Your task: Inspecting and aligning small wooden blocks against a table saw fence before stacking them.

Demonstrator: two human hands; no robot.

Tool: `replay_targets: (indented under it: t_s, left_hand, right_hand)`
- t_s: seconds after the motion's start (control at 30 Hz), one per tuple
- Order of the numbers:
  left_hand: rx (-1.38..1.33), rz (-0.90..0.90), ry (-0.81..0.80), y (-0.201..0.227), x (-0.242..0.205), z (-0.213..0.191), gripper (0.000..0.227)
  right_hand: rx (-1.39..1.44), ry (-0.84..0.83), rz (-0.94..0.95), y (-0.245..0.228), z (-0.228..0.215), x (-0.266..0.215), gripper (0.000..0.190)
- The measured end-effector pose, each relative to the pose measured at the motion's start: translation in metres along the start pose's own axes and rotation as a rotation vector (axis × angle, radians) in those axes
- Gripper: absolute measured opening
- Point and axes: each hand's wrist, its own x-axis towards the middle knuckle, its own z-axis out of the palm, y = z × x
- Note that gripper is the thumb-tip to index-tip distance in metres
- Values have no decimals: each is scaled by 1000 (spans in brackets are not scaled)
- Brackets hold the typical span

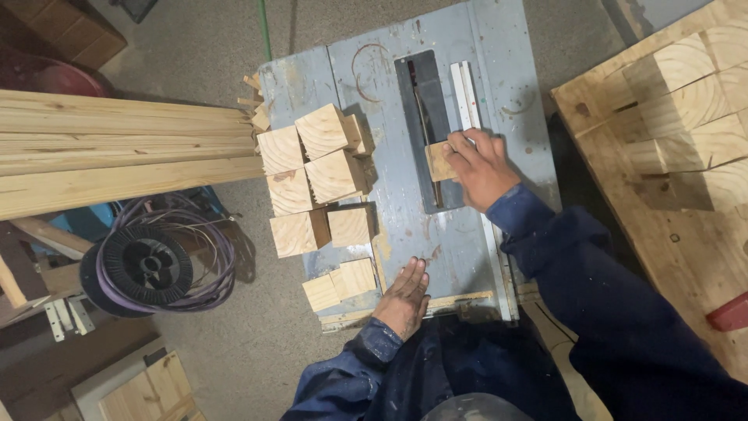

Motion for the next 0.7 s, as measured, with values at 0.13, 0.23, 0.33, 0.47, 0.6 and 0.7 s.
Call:
replay_targets:
  t_s: [0.13,0.23,0.33,0.47,0.6,0.7]
  left_hand:
    - [-6,0,-11,1,2,-4,41]
    - [-9,8,-21,-1,3,-5,40]
    - [-2,6,-45,-8,-2,2,39]
    - [0,-24,-65,-15,-1,4,37]
    - [22,-54,-63,-20,2,15,34]
    - [61,-78,-93,-50,1,53,31]
  right_hand:
    - [3,13,-3,5,-1,12,41]
    - [25,32,-18,9,-1,16,37]
    - [35,8,-49,13,-8,19,36]
    - [62,-46,-69,16,-4,5,29]
    - [71,-77,-41,-9,-20,-17,28]
    - [82,-88,-31,-19,-20,-34,25]
